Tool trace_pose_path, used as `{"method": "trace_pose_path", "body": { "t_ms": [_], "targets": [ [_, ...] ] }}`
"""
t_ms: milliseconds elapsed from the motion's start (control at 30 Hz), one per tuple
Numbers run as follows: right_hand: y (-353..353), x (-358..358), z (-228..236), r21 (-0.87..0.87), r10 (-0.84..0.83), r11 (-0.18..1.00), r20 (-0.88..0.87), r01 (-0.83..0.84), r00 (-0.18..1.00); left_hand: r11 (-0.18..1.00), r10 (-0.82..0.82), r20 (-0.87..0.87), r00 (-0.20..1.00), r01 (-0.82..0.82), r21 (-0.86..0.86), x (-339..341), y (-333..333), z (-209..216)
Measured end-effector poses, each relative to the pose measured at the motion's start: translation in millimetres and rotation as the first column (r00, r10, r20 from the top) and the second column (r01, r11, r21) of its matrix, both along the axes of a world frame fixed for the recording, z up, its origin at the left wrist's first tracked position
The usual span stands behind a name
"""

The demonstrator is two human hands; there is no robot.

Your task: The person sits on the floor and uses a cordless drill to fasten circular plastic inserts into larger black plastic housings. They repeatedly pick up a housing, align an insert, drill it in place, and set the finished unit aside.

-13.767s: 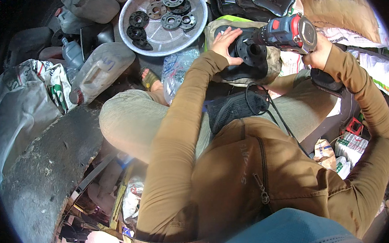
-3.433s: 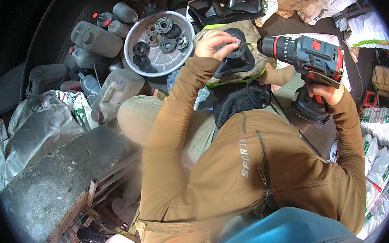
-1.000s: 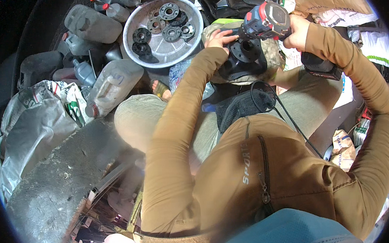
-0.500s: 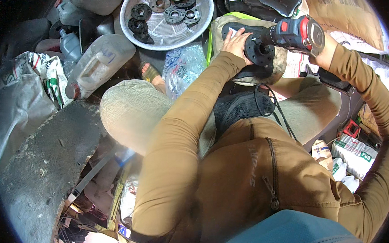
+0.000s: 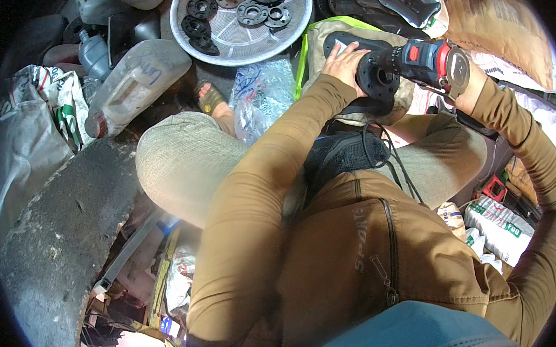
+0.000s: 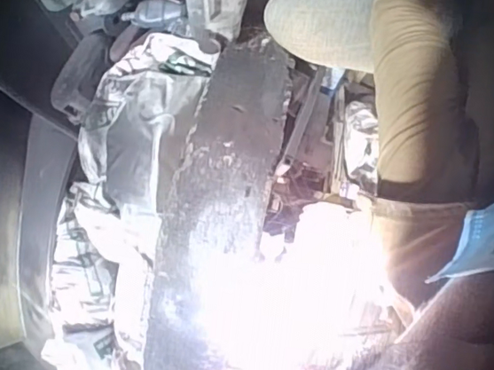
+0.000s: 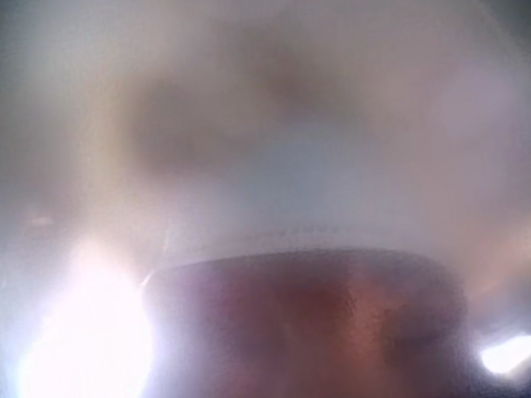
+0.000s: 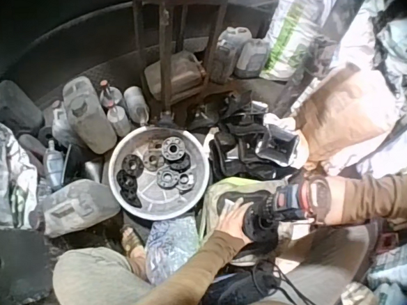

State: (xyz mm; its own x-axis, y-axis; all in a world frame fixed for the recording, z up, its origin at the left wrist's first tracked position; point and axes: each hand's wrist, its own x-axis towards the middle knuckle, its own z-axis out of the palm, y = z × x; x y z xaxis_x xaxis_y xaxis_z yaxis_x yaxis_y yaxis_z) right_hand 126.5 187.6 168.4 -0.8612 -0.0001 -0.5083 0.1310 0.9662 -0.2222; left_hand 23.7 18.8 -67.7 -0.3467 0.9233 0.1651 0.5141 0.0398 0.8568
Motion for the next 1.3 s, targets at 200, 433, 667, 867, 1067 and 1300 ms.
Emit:
{"method": "trace_pose_path", "body": {
  "t_ms": [200, 433, 667, 867, 1067, 1300],
  "targets": [
    [-7.3, 3.3, -5.4, -0.031, -0.071, 0.997, -0.033, 0.07, 0.997, 1.0, 0.001, -0.049, 0.999, -0.001, 0.003, -3.1, -0.7, -0.8],
    [-28.5, 47.3, 50.8, -0.309, -0.524, 0.826, -0.11, 0.472, 0.845, 0.998, -0.042, -0.058, 0.997, 0.039, -0.049, -1.0, 2.6, -6.8],
    [-23.4, 243.1, 39.9, -0.389, -0.86, 0.39, 0.17, 0.835, 0.481, 0.914, -0.29, -0.295, 0.911, 0.172, -0.368, -87.3, -15.3, 28.4],
    [-35.6, 320.1, -36.1, -0.459, -0.867, 0.374, 0.136, 0.806, 0.479, 0.205, -0.267, 0.402, 0.876, 0.459, -0.864, -135.1, -67.3, -8.4],
    [-23.4, 335.3, -41.9, -0.348, -0.751, 0.586, 0.106, 0.732, 0.651, 0.42, -0.339, -0.335, 0.879, -0.177, -0.89, -58.4, -157.1, -136.6],
    [-45.5, 295.2, -16.1, -0.501, -0.878, 0.075, 0.378, 0.862, 0.295, 0.057, -0.377, -0.069, 0.924, -0.051, -0.997, -82.0, -149.7, -223.9]
  ]
}}
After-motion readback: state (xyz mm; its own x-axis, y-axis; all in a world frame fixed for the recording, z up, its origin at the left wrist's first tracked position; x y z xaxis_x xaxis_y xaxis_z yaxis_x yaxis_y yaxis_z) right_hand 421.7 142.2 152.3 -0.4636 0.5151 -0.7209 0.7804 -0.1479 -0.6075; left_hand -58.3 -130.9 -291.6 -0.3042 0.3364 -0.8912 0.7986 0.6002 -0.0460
